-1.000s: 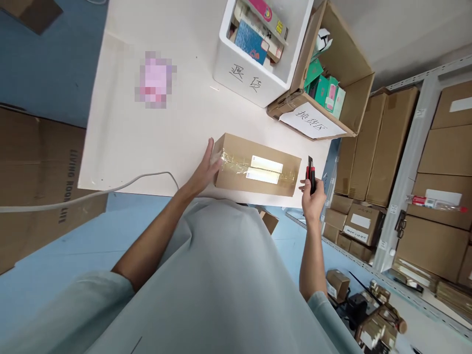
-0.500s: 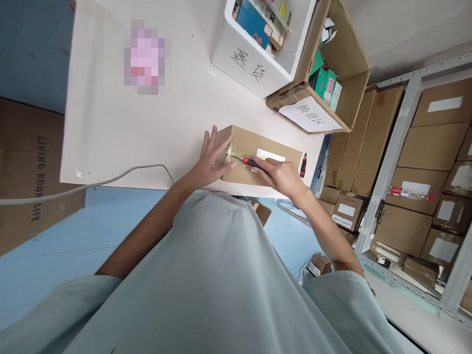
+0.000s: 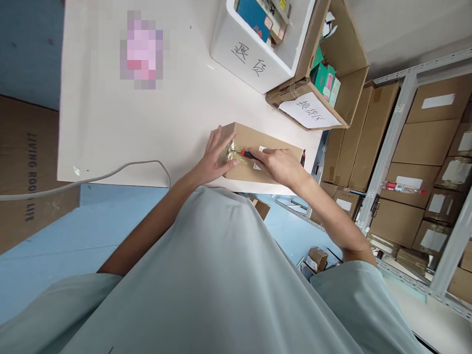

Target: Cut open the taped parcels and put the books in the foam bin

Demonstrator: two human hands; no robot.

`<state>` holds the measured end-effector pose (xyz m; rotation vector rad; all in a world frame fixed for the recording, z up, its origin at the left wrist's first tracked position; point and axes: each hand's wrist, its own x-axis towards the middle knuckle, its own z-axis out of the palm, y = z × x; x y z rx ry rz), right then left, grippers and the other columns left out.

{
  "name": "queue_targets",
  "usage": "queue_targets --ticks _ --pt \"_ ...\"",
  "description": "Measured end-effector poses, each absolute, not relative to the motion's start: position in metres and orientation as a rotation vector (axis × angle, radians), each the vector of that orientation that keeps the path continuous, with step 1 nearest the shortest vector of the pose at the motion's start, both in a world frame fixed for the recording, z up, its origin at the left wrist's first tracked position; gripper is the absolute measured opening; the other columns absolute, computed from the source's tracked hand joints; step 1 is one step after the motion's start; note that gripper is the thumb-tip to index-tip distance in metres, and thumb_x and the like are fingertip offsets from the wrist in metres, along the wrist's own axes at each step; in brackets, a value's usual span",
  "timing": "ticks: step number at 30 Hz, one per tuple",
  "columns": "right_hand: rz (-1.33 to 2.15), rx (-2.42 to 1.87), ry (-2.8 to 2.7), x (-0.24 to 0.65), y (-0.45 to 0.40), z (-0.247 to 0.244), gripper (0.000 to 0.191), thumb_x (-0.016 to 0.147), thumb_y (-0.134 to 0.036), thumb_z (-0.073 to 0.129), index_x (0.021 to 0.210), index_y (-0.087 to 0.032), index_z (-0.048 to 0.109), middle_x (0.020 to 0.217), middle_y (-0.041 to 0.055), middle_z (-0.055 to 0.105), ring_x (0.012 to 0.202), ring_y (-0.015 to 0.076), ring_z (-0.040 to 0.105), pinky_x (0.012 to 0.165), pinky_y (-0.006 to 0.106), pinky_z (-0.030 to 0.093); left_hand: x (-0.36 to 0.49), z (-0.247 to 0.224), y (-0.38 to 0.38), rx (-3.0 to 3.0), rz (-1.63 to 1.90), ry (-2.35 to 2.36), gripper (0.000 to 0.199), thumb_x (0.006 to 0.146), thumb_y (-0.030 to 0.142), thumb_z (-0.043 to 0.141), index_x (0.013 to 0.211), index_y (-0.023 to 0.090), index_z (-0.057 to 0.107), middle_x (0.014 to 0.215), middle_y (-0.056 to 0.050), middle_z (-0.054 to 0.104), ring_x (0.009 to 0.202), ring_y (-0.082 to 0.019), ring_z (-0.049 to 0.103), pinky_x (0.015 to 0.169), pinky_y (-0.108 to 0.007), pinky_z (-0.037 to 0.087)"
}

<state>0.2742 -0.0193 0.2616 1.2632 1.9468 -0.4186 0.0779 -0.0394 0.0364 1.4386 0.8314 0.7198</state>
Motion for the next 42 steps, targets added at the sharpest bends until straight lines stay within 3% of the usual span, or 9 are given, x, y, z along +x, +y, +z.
queue_targets --ticks 14,19,28,35,38,42 --pt "-0.371 1.210 1.910 0.293 -0.025 0.262 0.050 0.125 -0.039 0.030 0.164 -0.024 0.057 0.117 0.0159 0.086 0.099 0.0304 0.079 0.073 0.034 0.038 0.074 0.043 -0.040 1.477 0.720 0.848 0.104 0.099 0.092 0.060 0.184 0.040 0.032 0.197 -0.005 0.006 0.181 -0.046 -0.008 0.143 -0.075 0.000" --pt "-0.303 1.254 1.862 0.335 -0.039 0.266 0.048 0.124 -0.036 0.031 0.153 -0.023 0.066 0.111 0.0169 0.085 0.093 0.0294 0.079 0.074 0.035 0.040 0.076 0.036 -0.039 1.438 0.735 0.882 0.103 0.097 0.091 0.066 0.182 0.041 0.036 0.197 -0.004 0.007 0.180 -0.047 -0.006 0.144 -0.074 0.001" --pt "-0.298 1.411 1.757 0.430 -0.073 0.275 0.048 0.123 -0.039 0.039 0.161 -0.027 0.064 0.115 0.0146 0.085 0.091 0.0298 0.079 0.073 0.036 0.039 0.072 0.049 -0.045 1.440 0.687 0.973 0.096 0.101 0.079 0.070 0.183 0.044 0.034 0.197 -0.003 0.008 0.181 -0.047 -0.003 0.143 -0.076 0.007" --pt "-0.364 1.389 1.851 0.446 -0.075 0.264 0.051 0.119 -0.022 0.040 0.167 -0.024 0.056 0.120 0.0191 0.083 0.094 0.0319 0.079 0.079 0.039 0.042 0.134 0.100 -0.046 1.737 0.713 1.144 0.077 0.105 0.062 0.068 0.176 0.041 0.047 0.196 0.007 0.011 0.182 -0.041 -0.009 0.146 -0.066 -0.011" --pt "-0.396 1.355 1.877 0.455 -0.073 0.261 0.053 0.115 -0.015 0.041 0.166 -0.024 0.057 0.120 0.0190 0.083 0.097 0.0327 0.079 0.081 0.040 0.042 0.165 0.104 -0.049 1.777 0.693 1.146 0.076 0.109 0.064 0.059 0.178 0.035 0.046 0.195 0.003 0.018 0.182 -0.042 -0.002 0.146 -0.068 -0.013" --pt "-0.448 1.345 1.896 0.481 -0.077 0.253 0.056 0.114 -0.012 0.042 0.168 -0.024 0.055 0.118 0.0186 0.082 0.096 0.0318 0.079 0.077 0.038 0.039 0.173 0.099 -0.053 1.823 0.654 1.220 0.077 0.109 0.070 0.056 0.178 0.037 0.046 0.194 0.006 0.019 0.182 -0.039 0.001 0.148 -0.061 -0.014"
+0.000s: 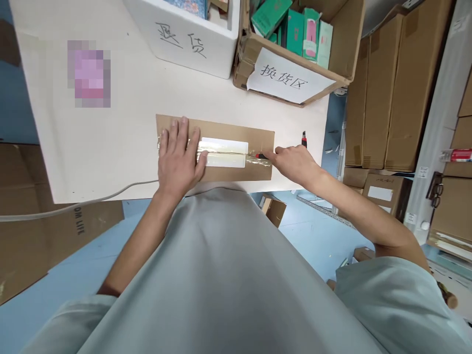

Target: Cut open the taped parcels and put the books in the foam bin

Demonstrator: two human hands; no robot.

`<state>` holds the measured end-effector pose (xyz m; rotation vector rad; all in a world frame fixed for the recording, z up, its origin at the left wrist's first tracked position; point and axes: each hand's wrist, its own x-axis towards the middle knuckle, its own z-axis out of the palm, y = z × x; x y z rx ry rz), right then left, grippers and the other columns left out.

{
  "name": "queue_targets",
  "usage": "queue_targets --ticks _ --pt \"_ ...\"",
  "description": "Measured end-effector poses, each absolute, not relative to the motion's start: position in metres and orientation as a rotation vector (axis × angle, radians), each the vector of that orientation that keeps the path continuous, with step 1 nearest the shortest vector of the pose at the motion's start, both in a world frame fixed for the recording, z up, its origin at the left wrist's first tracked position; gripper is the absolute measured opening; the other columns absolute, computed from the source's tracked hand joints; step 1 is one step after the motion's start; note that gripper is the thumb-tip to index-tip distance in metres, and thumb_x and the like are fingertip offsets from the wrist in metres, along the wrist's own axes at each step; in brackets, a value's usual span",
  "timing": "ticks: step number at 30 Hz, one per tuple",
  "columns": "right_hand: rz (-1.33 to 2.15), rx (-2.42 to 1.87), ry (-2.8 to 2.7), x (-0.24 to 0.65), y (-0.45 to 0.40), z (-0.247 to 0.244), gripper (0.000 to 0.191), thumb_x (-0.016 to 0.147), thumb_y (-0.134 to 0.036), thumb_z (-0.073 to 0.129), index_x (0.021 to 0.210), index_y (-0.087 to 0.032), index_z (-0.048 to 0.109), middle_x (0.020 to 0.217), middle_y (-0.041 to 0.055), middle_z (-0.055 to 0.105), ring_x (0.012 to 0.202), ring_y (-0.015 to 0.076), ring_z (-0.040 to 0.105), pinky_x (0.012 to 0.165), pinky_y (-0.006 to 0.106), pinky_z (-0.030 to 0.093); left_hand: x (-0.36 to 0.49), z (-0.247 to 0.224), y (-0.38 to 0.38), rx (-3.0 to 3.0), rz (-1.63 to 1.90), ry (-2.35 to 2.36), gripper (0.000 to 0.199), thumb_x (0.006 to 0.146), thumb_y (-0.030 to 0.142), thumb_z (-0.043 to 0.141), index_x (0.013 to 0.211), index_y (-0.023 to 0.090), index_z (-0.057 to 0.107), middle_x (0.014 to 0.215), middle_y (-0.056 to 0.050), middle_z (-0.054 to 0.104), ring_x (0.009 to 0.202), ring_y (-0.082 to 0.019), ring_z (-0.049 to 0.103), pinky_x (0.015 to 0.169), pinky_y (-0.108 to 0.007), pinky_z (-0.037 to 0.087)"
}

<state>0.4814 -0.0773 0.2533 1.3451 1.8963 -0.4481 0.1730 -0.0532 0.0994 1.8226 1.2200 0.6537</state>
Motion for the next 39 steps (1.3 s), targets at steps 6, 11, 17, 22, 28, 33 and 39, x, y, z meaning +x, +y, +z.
queue_targets --ticks 6,11,17,22,28,33,39 --pt "-0.486 1.381 1.913 0.541 -0.103 0.243 0.060 0.113 -0.015 0.044 0.170 -0.029 0.051 0.112 0.0161 0.081 0.082 0.0271 0.075 0.072 0.036 0.035 0.171 0.106 -0.054 1.988 0.488 1.398 0.079 0.111 0.076 0.045 0.178 0.035 0.047 0.194 0.009 0.016 0.181 -0.040 0.011 0.151 -0.060 -0.002" --pt "-0.552 1.451 1.933 0.576 -0.115 0.229 0.062 0.114 -0.012 0.040 0.171 -0.033 0.053 0.113 0.0143 0.081 0.083 0.0258 0.073 0.075 0.037 0.034 0.179 0.114 -0.052 1.917 0.423 1.457 0.099 0.104 0.093 0.035 0.178 0.029 0.047 0.194 0.010 0.015 0.179 -0.038 -0.010 0.149 -0.058 -0.004" --pt "-0.684 1.634 2.228 0.616 -0.127 0.160 0.050 0.125 -0.042 0.032 0.163 -0.031 0.063 0.113 0.0091 0.082 0.088 0.0232 0.070 0.068 0.032 0.034 0.182 0.115 -0.049 1.893 0.369 1.523 0.091 0.099 0.088 0.048 0.173 0.036 0.052 0.194 0.011 0.019 0.181 -0.039 0.001 0.150 -0.059 -0.004" --pt "-0.986 1.885 2.562 0.623 -0.145 0.086 0.053 0.125 -0.053 0.034 0.149 -0.023 0.071 0.113 0.0100 0.083 0.094 0.0223 0.073 0.077 0.031 0.052 0.188 0.123 -0.050 1.970 0.326 1.574 0.081 0.101 0.076 0.056 0.171 0.036 0.051 0.193 0.007 0.025 0.181 -0.039 0.015 0.148 -0.069 0.005" --pt "-1.369 2.368 2.416 0.573 -0.179 0.028 0.055 0.122 -0.061 0.035 0.144 -0.023 0.069 0.131 0.0148 0.081 0.117 0.0256 0.077 0.104 0.038 0.061 0.176 0.119 -0.050 1.941 0.361 1.548 0.078 0.102 0.083 0.054 0.168 0.042 0.053 0.191 0.013 0.029 0.181 -0.040 0.015 0.146 -0.073 0.008" --pt "-1.328 3.068 1.775 0.523 -0.193 -0.009 0.052 0.121 -0.057 0.030 0.143 -0.022 0.061 0.134 0.0164 0.082 0.121 0.0240 0.079 0.105 0.036 0.060 0.135 0.104 -0.045 2.099 0.471 1.430 0.073 0.109 0.073 0.055 0.177 0.058 0.033 0.190 0.029 0.013 0.181 -0.035 0.017 0.148 -0.071 0.010" --pt "-1.518 3.130 1.377 0.476 -0.184 -0.019 0.043 0.118 -0.054 0.037 0.137 -0.024 0.060 0.123 0.0106 0.084 0.099 0.0222 0.079 0.091 0.031 0.058 0.099 0.091 -0.034 2.065 0.605 1.352 0.073 0.109 0.076 0.056 0.176 0.060 0.033 0.190 0.029 0.018 0.180 -0.039 0.020 0.147 -0.078 0.011"
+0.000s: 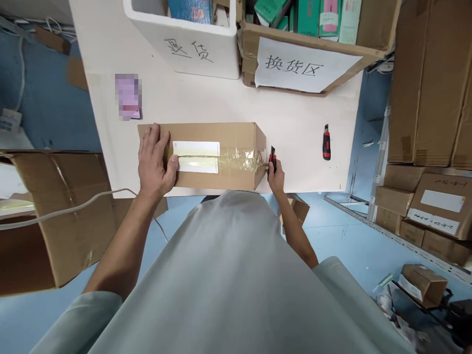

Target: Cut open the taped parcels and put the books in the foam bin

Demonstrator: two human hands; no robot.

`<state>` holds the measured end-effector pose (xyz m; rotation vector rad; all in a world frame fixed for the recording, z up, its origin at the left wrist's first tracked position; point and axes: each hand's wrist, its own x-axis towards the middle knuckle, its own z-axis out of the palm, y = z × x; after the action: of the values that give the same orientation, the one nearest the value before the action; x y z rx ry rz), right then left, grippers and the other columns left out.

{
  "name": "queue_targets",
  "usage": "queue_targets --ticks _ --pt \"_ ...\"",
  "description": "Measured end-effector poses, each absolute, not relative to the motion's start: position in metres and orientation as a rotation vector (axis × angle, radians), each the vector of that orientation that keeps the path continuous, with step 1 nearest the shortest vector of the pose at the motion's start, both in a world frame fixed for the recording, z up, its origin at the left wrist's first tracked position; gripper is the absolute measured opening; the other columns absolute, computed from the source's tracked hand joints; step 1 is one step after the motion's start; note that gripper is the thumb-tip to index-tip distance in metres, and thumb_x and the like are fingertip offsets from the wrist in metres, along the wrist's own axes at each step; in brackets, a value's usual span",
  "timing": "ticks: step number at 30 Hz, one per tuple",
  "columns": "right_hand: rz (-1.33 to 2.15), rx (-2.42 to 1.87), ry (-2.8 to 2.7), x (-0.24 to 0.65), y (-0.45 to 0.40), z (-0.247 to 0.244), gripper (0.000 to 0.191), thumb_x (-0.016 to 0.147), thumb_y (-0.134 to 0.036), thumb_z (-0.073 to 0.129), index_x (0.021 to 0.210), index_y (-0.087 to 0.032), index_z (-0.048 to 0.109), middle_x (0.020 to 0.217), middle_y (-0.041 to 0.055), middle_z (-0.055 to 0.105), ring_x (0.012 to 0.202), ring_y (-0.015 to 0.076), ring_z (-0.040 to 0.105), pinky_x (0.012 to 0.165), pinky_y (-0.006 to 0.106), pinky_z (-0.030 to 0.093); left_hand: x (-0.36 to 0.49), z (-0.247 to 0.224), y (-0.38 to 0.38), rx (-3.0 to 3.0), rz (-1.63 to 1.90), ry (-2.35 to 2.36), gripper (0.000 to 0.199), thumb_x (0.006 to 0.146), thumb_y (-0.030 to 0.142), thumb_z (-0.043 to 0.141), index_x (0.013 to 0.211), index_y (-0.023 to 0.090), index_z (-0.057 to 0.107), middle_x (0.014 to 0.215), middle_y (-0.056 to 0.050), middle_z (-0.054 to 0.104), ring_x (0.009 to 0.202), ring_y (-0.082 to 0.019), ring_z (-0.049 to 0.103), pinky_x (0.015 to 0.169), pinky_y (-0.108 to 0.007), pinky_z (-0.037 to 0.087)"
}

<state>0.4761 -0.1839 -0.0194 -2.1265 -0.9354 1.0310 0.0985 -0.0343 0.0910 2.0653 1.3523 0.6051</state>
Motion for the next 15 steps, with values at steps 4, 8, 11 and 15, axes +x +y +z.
queue_targets --ticks 4,8,11,15 --pt "0.915 -2.189 -0.865 0.453 -0.177 -0.005 0.048 0.116 -0.064 0.039 0.130 -0.024 0.062 0.109 0.0080 0.081 0.093 0.0224 0.074 0.085 0.031 0.055 0.083 0.088 -0.030 2.071 0.645 1.336 0.068 0.114 0.075 0.045 0.178 0.054 0.033 0.191 0.025 0.018 0.180 -0.035 0.020 0.148 -0.074 0.012" --pt "0.833 -2.186 -0.872 0.444 -0.172 0.023 0.051 0.115 -0.066 0.039 0.129 -0.025 0.063 0.111 0.0081 0.082 0.093 0.0203 0.074 0.085 0.029 0.055 0.065 0.083 -0.029 2.066 0.709 1.294 0.066 0.119 0.068 0.041 0.180 0.047 0.032 0.193 0.019 0.019 0.180 -0.033 0.022 0.150 -0.070 0.011" --pt "0.681 -2.250 -0.917 0.447 -0.169 0.055 0.051 0.115 -0.065 0.039 0.128 -0.025 0.066 0.110 0.0085 0.082 0.092 0.0209 0.075 0.084 0.030 0.056 0.061 0.071 -0.031 1.999 0.764 1.287 0.070 0.119 0.069 0.036 0.182 0.038 0.032 0.195 0.011 0.020 0.181 -0.034 0.018 0.150 -0.067 0.011" --pt "0.401 -2.389 -1.071 0.458 -0.163 0.103 0.053 0.119 -0.061 0.035 0.138 -0.024 0.068 0.116 0.0112 0.083 0.100 0.0239 0.079 0.089 0.032 0.060 0.075 0.040 -0.036 1.869 0.809 1.253 0.082 0.116 0.079 0.028 0.185 0.034 0.031 0.195 -0.001 0.020 0.182 -0.036 0.013 0.150 -0.062 0.011"
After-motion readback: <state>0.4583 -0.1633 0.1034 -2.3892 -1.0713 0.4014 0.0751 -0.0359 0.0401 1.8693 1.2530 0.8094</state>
